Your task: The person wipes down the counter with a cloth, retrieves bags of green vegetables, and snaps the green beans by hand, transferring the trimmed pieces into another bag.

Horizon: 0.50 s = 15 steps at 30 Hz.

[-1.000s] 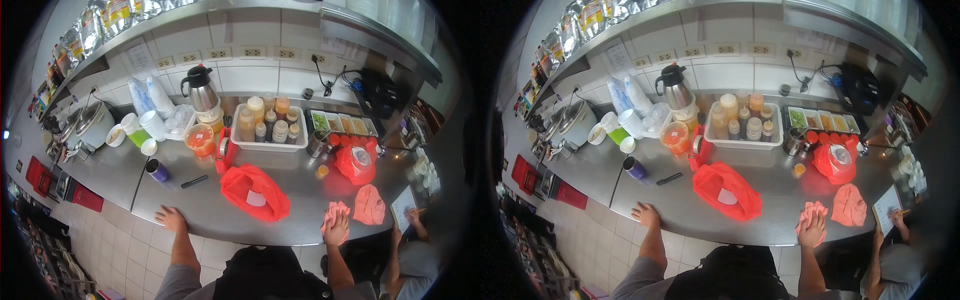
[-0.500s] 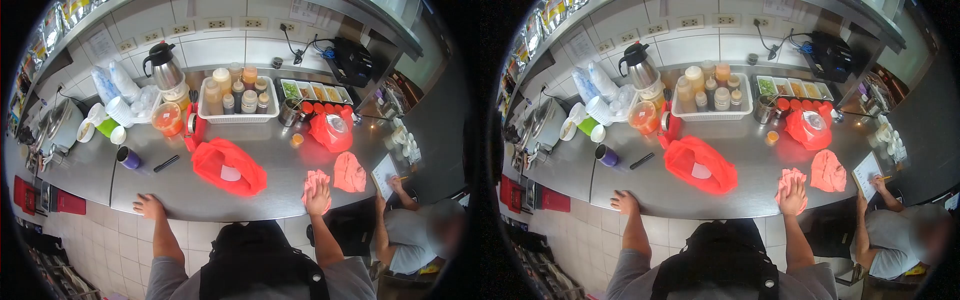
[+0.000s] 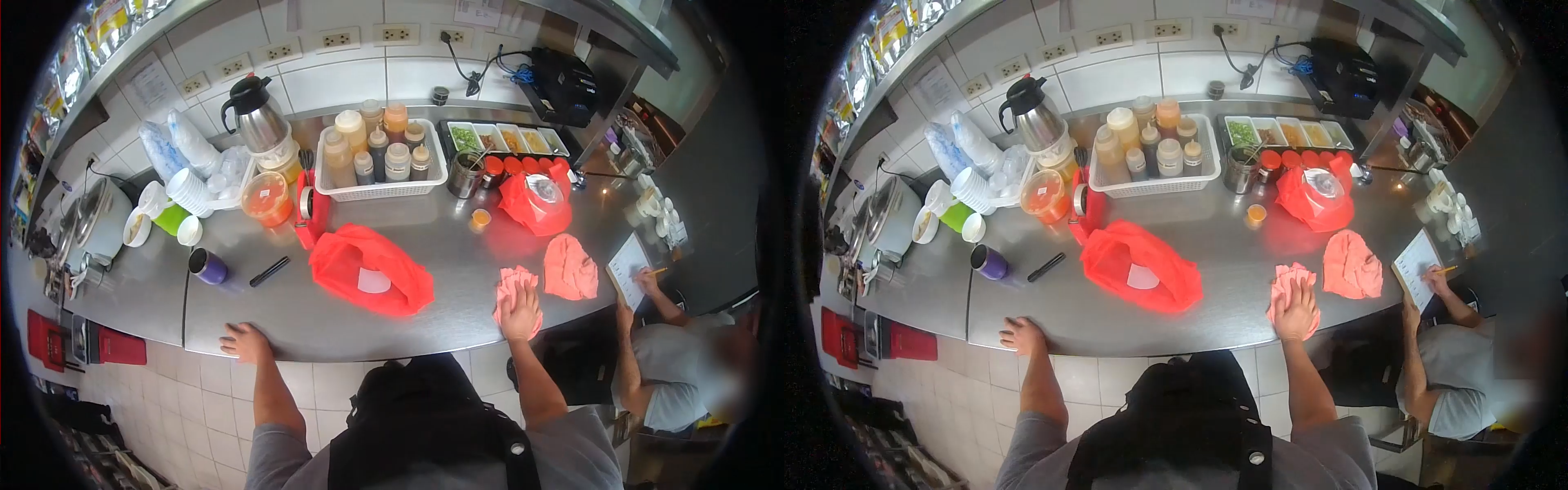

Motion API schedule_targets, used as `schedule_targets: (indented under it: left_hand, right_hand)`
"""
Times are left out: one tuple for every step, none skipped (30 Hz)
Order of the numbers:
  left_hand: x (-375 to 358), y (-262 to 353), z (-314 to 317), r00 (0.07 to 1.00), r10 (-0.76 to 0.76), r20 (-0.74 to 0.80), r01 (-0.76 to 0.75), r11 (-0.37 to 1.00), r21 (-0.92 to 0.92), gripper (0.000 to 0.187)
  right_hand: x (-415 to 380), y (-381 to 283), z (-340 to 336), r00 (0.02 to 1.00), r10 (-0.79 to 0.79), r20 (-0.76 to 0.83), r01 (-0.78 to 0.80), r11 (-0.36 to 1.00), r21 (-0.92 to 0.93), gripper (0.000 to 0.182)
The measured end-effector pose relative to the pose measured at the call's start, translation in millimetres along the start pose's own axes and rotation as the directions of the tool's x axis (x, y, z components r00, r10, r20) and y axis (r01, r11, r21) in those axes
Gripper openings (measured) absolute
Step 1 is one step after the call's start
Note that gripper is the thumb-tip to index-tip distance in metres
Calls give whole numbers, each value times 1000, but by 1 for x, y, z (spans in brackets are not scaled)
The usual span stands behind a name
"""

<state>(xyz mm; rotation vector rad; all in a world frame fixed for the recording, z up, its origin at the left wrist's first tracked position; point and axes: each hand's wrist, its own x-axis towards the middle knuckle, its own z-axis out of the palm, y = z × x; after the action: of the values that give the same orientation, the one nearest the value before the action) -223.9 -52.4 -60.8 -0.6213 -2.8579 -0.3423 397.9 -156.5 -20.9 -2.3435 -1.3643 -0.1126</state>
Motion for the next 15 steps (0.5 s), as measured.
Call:
schedule_targets:
  left_hand:
    - [0, 0, 1, 1000, 0, 8, -1, 1000, 8, 49]
    - [-3, 3, -3, 1000, 4, 14, -4, 1000, 6, 49]
    - [-4, 5, -13, 998, -7, 55, 7, 1000, 18, 51]
    - [-6, 7, -19, 996, -17, 93, 14, 999, 29, 52]
    - [-7, 8, -18, 995, -9, 95, 7, 1000, 28, 52]
    - [-5, 7, -16, 996, -10, 87, 8, 1000, 21, 52]
    - [-4, 5, -14, 997, -12, 80, 11, 1000, 18, 52]
    - [-5, 3, -13, 997, -8, 82, 6, 1000, 24, 52]
    - [-4, 3, -12, 996, 3, 85, -4, 1000, 16, 52]
    - [-3, 0, -12, 996, 14, 86, -16, 1000, 12, 51]
    - [-4, 2, -11, 997, 16, 79, -17, 1000, 12, 51]
    - [-5, 0, -8, 998, 18, 54, -16, 999, -32, 50]
    - [-4, -3, -7, 999, 20, 29, -18, 997, -76, 49]
    - [0, -6, -9, 1000, 20, 20, -18, 997, -76, 49]
    - [3, -11, -9, 999, 16, 49, -9, 989, -148, 49]
  right_hand:
    - [-1, 0, 5, 1000, 12, 1, -12, 1000, -1, 53]
    - [4, 0, 13, 996, -58, -64, 49, 989, -138, 55]
    - [2, -2, 18, 984, -133, -114, 97, 956, -277, 56]
    - [-6, -8, 25, 985, -126, -115, 89, 955, -281, 56]
    - [-17, -24, 34, 968, -248, -39, 244, 966, -90, 57]
    - [-26, -44, 41, 926, -377, 9, 374, 920, 115, 59]
    - [-34, -57, 45, 862, -506, 32, 471, 822, 320, 60]
    - [-40, -69, 36, 864, -502, 38, 465, 825, 320, 60]
    - [-41, -84, 16, 807, -565, 171, 518, 817, 253, 60]
    - [-41, -93, 4, 735, -605, 306, 574, 795, 196, 60]
    - [-27, -73, 13, 711, -665, 228, 631, 747, 209, 60]
    - [-4, -48, 28, 786, -582, 209, 526, 807, 269, 60]
    - [22, -24, 43, 850, -488, 197, 411, 850, 331, 60]
    - [53, 3, 53, 897, -428, 105, 398, 889, 226, 60]
    - [75, 19, 58, 929, -371, 11, 367, 923, 118, 60]
